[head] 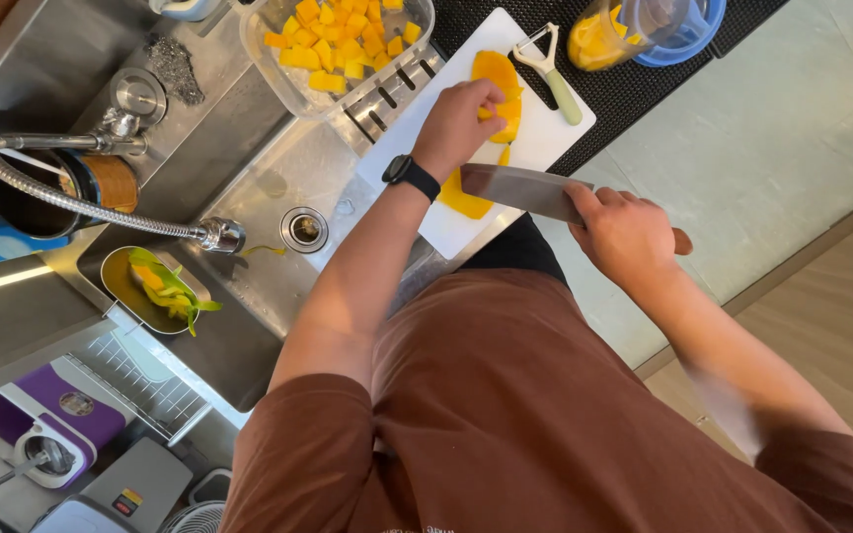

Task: The person peels a mango over a kitchen sink using a peeler, then places it on a cutting board. They use a knife to slice the mango into smaller pieces and transfer them into a plastic container.

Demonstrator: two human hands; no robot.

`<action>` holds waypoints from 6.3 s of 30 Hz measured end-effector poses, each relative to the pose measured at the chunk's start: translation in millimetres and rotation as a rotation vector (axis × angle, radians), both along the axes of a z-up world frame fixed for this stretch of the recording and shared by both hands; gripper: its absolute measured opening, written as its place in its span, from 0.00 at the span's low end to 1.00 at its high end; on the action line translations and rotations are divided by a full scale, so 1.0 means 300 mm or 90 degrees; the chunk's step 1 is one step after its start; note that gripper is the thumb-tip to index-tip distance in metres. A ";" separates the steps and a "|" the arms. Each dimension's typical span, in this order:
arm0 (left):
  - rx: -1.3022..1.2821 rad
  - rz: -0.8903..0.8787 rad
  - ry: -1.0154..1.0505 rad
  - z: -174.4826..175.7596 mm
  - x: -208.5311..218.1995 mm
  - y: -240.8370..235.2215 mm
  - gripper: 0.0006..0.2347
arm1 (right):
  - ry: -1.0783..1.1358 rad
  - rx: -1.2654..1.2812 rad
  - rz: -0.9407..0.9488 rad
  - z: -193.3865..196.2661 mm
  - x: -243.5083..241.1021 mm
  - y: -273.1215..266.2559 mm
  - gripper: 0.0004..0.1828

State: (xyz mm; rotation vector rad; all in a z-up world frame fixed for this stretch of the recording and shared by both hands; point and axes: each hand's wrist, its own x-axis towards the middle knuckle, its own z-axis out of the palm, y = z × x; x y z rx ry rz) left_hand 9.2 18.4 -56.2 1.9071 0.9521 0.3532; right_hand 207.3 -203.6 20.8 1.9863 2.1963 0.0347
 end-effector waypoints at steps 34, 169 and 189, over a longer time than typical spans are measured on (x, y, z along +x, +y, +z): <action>0.389 -0.069 0.463 -0.102 0.154 -0.335 0.09 | 0.882 -0.253 -0.578 -0.239 0.185 -0.257 0.17; 0.156 0.245 0.300 -0.082 -0.160 -0.434 0.61 | 0.337 -0.227 -0.200 -0.108 -0.172 0.017 0.24; 0.145 0.336 0.020 -0.237 -0.330 -0.409 0.40 | 0.212 -0.265 -0.110 -0.109 -0.366 0.149 0.18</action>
